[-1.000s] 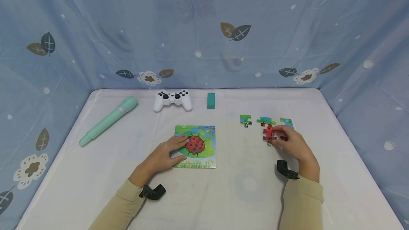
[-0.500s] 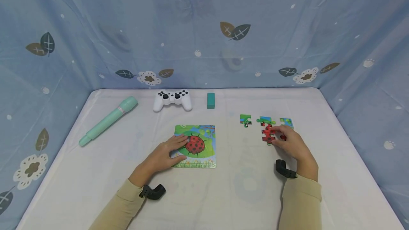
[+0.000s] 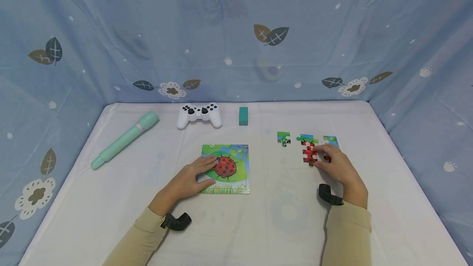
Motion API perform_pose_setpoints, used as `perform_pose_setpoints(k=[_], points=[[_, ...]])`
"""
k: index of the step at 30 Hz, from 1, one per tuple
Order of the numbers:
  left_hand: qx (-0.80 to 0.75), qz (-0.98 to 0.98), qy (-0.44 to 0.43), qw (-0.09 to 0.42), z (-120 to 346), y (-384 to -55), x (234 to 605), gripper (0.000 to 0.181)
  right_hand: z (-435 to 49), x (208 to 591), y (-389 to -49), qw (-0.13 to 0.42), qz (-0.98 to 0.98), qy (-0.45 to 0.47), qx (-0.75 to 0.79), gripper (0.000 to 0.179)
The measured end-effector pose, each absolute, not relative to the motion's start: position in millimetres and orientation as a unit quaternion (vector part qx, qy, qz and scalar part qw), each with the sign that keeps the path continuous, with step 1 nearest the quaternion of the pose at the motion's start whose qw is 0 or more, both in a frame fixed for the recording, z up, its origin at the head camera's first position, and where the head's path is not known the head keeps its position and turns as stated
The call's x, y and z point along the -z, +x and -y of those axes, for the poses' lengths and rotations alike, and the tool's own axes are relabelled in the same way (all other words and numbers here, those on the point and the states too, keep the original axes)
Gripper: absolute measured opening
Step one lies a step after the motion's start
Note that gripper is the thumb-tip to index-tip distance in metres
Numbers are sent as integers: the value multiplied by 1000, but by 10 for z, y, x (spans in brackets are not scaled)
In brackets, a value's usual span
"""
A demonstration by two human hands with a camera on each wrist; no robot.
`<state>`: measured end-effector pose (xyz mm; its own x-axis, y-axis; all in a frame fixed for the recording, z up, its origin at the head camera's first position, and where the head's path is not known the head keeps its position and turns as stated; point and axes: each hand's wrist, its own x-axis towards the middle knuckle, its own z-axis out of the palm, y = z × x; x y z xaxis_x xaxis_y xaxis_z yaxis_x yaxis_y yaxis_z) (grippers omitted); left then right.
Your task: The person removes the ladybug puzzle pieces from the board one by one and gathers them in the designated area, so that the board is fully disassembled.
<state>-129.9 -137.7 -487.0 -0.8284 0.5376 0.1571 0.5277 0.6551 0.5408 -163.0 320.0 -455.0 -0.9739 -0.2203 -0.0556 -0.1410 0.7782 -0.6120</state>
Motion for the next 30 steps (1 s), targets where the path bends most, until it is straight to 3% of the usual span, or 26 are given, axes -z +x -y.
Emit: perform_pose_setpoints(k=[13,22,30], points=[[-292,-910,296,-8,1373,-1284,4861,62,-3062,4434,-1646,84,-922,-54,375,65],[-321,-900,294,-1,1375,-1293,4863,65,-2710,4390,-1683,75,-887,-125,437,60],[-322,-910,260,-6,1493,-1320,4842,66,-2204,4366,-1676,100,-852,-197,475,56]])
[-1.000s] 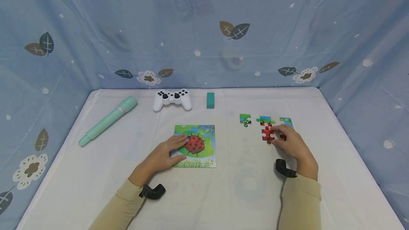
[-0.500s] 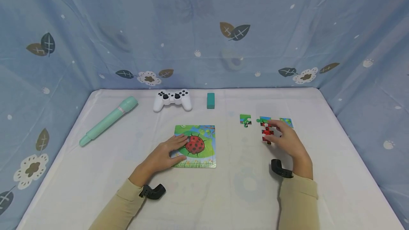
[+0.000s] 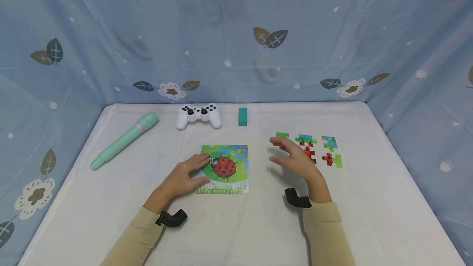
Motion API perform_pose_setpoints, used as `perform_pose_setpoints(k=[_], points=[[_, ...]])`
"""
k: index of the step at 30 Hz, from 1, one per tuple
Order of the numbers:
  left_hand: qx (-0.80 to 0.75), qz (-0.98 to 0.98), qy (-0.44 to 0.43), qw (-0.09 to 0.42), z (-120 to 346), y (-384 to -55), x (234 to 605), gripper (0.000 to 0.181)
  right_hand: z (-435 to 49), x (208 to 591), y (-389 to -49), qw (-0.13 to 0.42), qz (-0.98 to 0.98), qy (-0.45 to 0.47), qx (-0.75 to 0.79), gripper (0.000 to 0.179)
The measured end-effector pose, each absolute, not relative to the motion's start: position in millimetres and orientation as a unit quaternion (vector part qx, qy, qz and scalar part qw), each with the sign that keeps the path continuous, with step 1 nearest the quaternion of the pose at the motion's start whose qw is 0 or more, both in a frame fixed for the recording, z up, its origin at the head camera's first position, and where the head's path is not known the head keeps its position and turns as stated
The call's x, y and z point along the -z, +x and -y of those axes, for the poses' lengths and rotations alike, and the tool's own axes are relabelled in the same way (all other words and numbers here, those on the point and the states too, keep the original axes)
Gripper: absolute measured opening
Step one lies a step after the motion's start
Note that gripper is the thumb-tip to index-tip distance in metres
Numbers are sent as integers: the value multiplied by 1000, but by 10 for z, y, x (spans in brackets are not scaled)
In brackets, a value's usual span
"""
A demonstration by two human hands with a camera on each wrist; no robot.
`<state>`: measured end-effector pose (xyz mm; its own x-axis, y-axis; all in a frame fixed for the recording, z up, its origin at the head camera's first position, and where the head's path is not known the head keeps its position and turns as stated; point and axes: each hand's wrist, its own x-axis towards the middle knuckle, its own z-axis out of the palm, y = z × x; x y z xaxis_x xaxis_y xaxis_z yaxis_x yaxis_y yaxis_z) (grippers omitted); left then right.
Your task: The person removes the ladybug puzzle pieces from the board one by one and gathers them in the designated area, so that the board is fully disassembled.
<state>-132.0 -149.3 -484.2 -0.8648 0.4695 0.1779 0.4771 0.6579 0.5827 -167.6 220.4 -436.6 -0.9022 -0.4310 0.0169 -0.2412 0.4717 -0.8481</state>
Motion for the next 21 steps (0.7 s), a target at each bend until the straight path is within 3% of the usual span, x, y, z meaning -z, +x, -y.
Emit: perform_pose_setpoints(k=[11,16,21], points=[[264,929,-261,2,1634,-1320,4840,76,-1262,4350,-1537,110,-838,-318,429,54],[261,929,-263,4,1628,-1317,4857,75,-934,4401,-1505,132,-850,-322,395,55],[261,927,-270,17,1604,-1313,4877,74,-744,4518,-1486,104,-876,-310,355,53]])
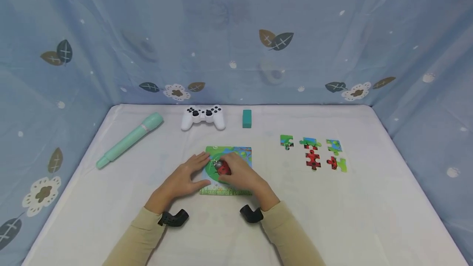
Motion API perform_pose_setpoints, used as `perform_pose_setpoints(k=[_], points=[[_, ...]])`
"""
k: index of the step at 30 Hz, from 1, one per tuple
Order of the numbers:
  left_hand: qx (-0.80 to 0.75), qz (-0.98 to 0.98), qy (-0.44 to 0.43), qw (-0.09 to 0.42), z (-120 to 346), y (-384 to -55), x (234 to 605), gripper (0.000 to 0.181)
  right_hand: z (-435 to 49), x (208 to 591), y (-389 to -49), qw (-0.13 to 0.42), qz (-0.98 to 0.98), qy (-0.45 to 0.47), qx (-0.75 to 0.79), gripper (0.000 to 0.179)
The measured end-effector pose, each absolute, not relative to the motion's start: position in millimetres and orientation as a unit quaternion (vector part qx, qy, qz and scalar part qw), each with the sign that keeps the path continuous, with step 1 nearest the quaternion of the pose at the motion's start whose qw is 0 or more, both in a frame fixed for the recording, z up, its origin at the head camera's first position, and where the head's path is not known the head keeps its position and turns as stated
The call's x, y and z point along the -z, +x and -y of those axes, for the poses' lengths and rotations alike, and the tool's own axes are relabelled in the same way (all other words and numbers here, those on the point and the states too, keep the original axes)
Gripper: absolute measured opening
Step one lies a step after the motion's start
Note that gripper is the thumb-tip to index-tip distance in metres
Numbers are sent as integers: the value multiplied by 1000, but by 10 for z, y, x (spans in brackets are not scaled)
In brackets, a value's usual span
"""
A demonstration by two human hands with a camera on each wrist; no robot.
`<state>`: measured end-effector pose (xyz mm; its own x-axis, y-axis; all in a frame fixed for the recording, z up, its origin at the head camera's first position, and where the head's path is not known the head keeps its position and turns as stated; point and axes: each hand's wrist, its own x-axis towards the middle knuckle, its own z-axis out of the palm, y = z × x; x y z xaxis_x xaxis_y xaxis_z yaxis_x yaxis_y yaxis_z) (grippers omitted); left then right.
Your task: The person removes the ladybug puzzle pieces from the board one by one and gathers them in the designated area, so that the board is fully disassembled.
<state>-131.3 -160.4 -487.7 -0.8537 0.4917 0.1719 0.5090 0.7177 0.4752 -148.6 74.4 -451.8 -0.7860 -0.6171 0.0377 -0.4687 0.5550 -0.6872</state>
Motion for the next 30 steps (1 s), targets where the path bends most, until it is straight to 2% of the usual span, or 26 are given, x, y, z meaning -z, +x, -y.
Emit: perform_pose_setpoints(k=[10,30], points=[[245,929,-277,14,1539,-1299,4878,74,-669,4696,-1381,63,-887,-286,358,49],[249,932,-263,11,1582,-1308,4829,77,-619,4705,-1420,23,-874,-282,394,45]])
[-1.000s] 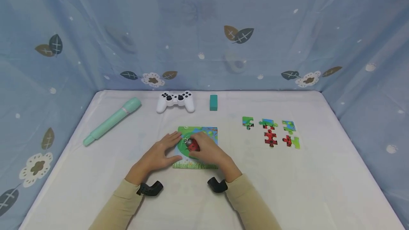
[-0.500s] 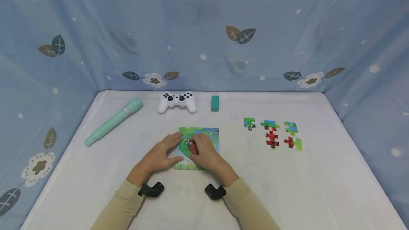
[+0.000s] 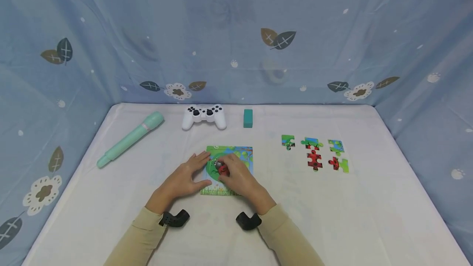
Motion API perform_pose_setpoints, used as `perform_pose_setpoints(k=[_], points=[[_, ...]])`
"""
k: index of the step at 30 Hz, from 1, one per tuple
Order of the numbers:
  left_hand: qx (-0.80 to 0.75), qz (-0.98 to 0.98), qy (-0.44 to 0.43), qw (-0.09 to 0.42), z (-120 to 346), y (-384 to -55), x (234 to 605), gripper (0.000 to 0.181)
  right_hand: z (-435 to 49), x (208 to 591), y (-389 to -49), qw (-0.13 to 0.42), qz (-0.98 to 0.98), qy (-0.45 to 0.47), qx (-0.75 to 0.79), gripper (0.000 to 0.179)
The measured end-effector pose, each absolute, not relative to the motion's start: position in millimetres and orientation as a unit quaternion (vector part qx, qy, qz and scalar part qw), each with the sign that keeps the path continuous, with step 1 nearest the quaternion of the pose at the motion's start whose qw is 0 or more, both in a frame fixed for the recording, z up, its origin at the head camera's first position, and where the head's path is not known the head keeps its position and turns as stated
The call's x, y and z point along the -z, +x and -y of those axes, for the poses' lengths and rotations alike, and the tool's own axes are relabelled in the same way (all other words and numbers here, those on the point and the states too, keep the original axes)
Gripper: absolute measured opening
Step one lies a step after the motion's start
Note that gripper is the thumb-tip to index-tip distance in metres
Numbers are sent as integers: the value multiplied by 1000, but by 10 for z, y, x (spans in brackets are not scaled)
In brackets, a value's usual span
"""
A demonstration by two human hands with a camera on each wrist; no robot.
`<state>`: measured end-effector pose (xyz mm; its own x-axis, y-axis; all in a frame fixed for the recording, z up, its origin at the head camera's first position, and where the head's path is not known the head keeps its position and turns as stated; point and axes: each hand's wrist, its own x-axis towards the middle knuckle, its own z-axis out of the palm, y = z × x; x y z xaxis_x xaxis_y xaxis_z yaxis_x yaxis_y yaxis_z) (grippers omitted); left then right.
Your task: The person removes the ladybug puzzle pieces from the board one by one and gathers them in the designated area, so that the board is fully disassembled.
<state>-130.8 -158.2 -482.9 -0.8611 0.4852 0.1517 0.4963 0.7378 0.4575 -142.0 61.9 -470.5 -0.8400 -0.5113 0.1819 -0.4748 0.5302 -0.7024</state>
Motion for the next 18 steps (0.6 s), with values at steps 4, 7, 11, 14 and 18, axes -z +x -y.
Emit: perform_pose_setpoints(k=[4,7,11,14,18], points=[[247,933,-262,9,1576,-1314,4830,78,-626,4714,-1431,18,-872,-287,395,45],[247,934,-260,7,1575,-1316,4830,78,-630,4724,-1438,7,-871,-294,393,44],[251,933,-259,5,1573,-1309,4842,79,-635,4739,-1441,-1,-873,-296,387,43],[250,933,-260,8,1574,-1306,4858,79,-641,4727,-1441,-5,-876,-296,380,43],[245,934,-261,8,1576,-1312,4856,78,-691,4671,-1482,-1,-878,-295,377,42]])
